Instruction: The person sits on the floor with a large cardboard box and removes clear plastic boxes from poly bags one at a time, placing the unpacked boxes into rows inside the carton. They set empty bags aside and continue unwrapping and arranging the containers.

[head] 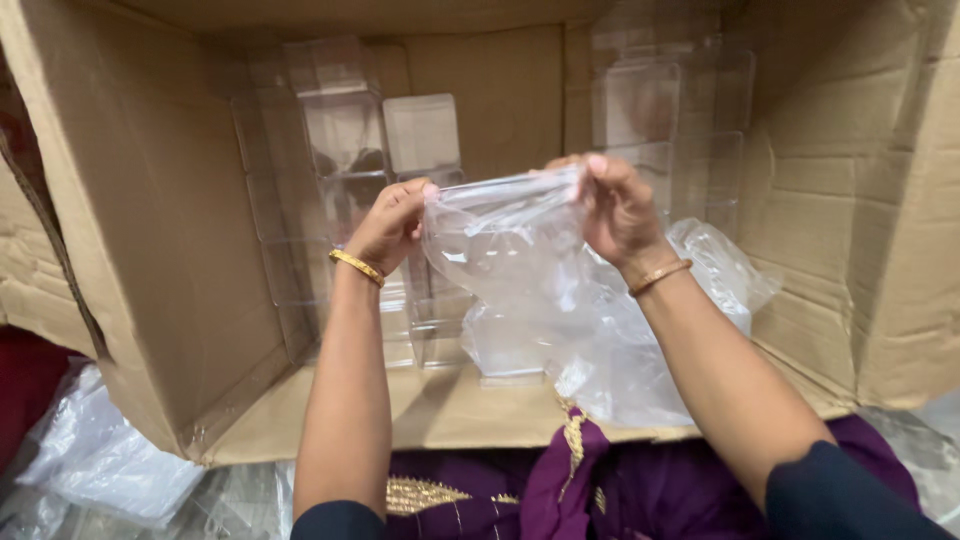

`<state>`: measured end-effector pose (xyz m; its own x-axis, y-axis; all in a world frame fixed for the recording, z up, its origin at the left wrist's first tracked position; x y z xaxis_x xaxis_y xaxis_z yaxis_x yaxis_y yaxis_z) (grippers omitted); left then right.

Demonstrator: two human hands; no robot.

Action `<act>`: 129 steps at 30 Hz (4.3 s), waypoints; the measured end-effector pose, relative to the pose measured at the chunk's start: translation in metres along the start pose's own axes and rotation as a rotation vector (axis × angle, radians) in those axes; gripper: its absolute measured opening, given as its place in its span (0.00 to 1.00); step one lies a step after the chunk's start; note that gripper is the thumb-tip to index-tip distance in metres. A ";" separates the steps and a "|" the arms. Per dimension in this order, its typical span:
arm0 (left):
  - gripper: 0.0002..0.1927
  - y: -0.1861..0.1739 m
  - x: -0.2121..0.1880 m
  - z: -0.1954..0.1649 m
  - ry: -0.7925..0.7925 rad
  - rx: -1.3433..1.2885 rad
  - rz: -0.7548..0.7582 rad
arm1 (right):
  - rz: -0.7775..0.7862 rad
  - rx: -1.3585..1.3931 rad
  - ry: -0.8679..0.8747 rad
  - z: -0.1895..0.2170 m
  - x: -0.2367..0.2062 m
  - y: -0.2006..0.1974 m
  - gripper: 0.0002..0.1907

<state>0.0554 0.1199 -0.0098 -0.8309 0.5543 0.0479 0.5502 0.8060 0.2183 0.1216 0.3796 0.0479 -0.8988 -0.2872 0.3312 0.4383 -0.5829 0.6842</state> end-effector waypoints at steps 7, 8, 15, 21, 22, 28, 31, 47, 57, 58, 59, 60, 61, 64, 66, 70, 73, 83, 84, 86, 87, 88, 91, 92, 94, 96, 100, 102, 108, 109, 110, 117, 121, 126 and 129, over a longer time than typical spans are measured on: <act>0.09 -0.069 0.046 -0.040 0.103 0.987 -0.289 | -0.085 -0.072 -0.075 -0.011 0.112 -0.011 0.05; 0.08 -0.078 0.051 -0.049 0.118 1.109 -0.394 | -0.166 -0.281 -0.047 -0.017 0.132 -0.017 0.06; 0.29 -0.107 0.095 -0.045 -0.167 1.644 -0.713 | -0.257 -1.508 -0.204 -0.052 0.191 -0.019 0.15; 0.31 -0.125 0.110 -0.017 -0.254 1.528 -0.666 | -0.216 -1.694 0.088 -0.088 0.208 -0.030 0.26; 0.30 -0.127 0.106 -0.017 -0.198 1.417 -0.670 | -0.224 -1.669 0.138 -0.089 0.206 -0.033 0.21; 0.17 -0.116 0.085 -0.014 0.307 0.716 -0.667 | -0.414 -1.221 -0.208 -0.059 0.164 -0.042 0.15; 0.12 -0.113 0.081 0.017 0.275 0.263 -0.645 | -0.443 -1.070 -0.181 -0.072 0.154 -0.054 0.15; 0.19 -0.065 0.059 0.033 0.177 0.464 -0.498 | -0.188 -0.024 0.507 -0.117 0.095 -0.050 0.29; 0.12 0.000 0.000 0.053 0.120 0.341 -0.191 | 0.091 -0.717 0.525 -0.101 -0.004 0.034 0.30; 0.17 -0.002 -0.016 0.061 0.049 0.197 -0.189 | 0.062 -0.888 0.602 -0.105 -0.016 0.026 0.29; 0.22 -0.003 -0.031 0.071 -0.021 0.051 -0.186 | 0.032 -1.062 0.680 -0.110 -0.026 0.017 0.28; 0.23 -0.011 -0.046 0.079 -0.085 0.006 -0.300 | 0.002 -1.237 0.760 -0.115 -0.038 0.006 0.28; 0.24 -0.019 -0.062 0.090 -0.152 -0.039 -0.414 | 0.094 -1.373 0.700 -0.120 -0.047 0.005 0.28; 0.19 -0.038 -0.107 0.099 -0.047 -0.068 -0.712 | 0.356 -1.606 0.503 -0.139 -0.077 0.007 0.27; 0.18 -0.052 -0.116 0.097 0.020 -0.090 -0.833 | 0.504 -1.548 0.384 -0.143 -0.091 0.012 0.27; 0.17 -0.062 -0.133 0.095 0.002 -0.152 -0.992 | 0.439 -1.591 0.553 -0.132 -0.095 -0.003 0.27; 0.19 -0.060 -0.135 0.091 0.000 -0.171 -0.996 | 0.337 -1.555 0.650 -0.114 -0.089 -0.009 0.26; 0.31 -0.038 -0.106 0.098 0.090 -0.218 -0.650 | -0.148 -1.843 0.342 -0.003 -0.045 -0.055 0.23; 0.32 -0.030 -0.098 0.101 0.046 -0.171 -0.587 | -0.139 -1.865 0.356 -0.001 -0.047 -0.057 0.26; 0.36 -0.008 -0.082 0.113 -0.047 -0.083 -0.461 | -0.085 -1.762 0.409 -0.011 -0.054 -0.057 0.31; 0.36 0.007 -0.073 0.112 -0.031 0.039 -0.359 | -0.044 -1.636 0.442 -0.025 -0.058 -0.054 0.32; 0.38 0.022 -0.061 0.109 -0.010 0.160 -0.253 | -0.007 -1.511 0.469 -0.038 -0.062 -0.049 0.33; 0.42 0.062 -0.039 0.104 0.070 0.444 -0.100 | 0.050 -1.394 0.490 -0.077 -0.074 -0.036 0.30; 0.44 0.072 -0.037 0.105 0.095 0.524 -0.085 | -0.006 -1.415 0.514 -0.084 -0.075 -0.037 0.23; 0.41 0.084 -0.030 0.110 0.104 0.643 -0.061 | -0.077 -1.377 0.487 -0.083 -0.072 -0.041 0.16; 0.35 0.090 -0.030 0.120 0.096 0.676 -0.070 | -0.109 -1.258 0.398 -0.063 -0.060 -0.044 0.13; 0.18 0.079 -0.028 0.135 0.092 0.538 -0.217 | -0.065 -1.742 0.425 0.012 -0.044 -0.041 0.24; 0.14 0.071 -0.031 0.137 0.122 0.481 -0.295 | -0.087 -2.051 0.993 0.027 -0.061 -0.048 0.34; 0.11 0.074 -0.039 0.118 0.198 0.540 -0.367 | -0.104 -2.140 1.285 0.083 -0.117 -0.020 0.47; 0.10 0.076 -0.040 0.114 0.190 0.501 -0.355 | -0.137 -2.144 1.308 0.090 -0.121 -0.028 0.43; 0.10 0.079 -0.041 0.111 0.180 0.460 -0.343 | -0.169 -2.148 1.334 0.098 -0.127 -0.039 0.40; 0.15 0.085 -0.054 0.079 0.205 0.714 -0.374 | -0.357 -1.762 1.182 0.068 -0.126 -0.146 0.38; 0.16 0.078 -0.061 0.072 0.220 0.761 -0.354 | -0.092 -1.972 0.808 0.032 -0.085 -0.144 0.30; 0.22 0.087 -0.063 0.071 0.203 0.430 -0.076 | 0.133 -1.569 1.067 -0.018 -0.090 -0.141 0.47; 0.30 0.089 -0.068 0.074 0.095 0.360 -0.024 | -0.324 -1.104 1.120 -0.005 -0.111 -0.159 0.46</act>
<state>0.1665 0.1693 -0.0659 -0.8386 0.5263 0.1408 0.5103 0.8493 -0.1354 0.1516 0.5001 -0.1012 -0.7121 -0.1442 -0.6871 0.4731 -0.8217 -0.3179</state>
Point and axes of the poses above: each hand's wrist, its own x-axis towards the middle knuckle, its own y-axis out of the palm, z = x × y, the point moved 7 cm from there along x, towards the middle knuckle, and after that the axes turned 8 degrees about x, right-handed, at the moved point
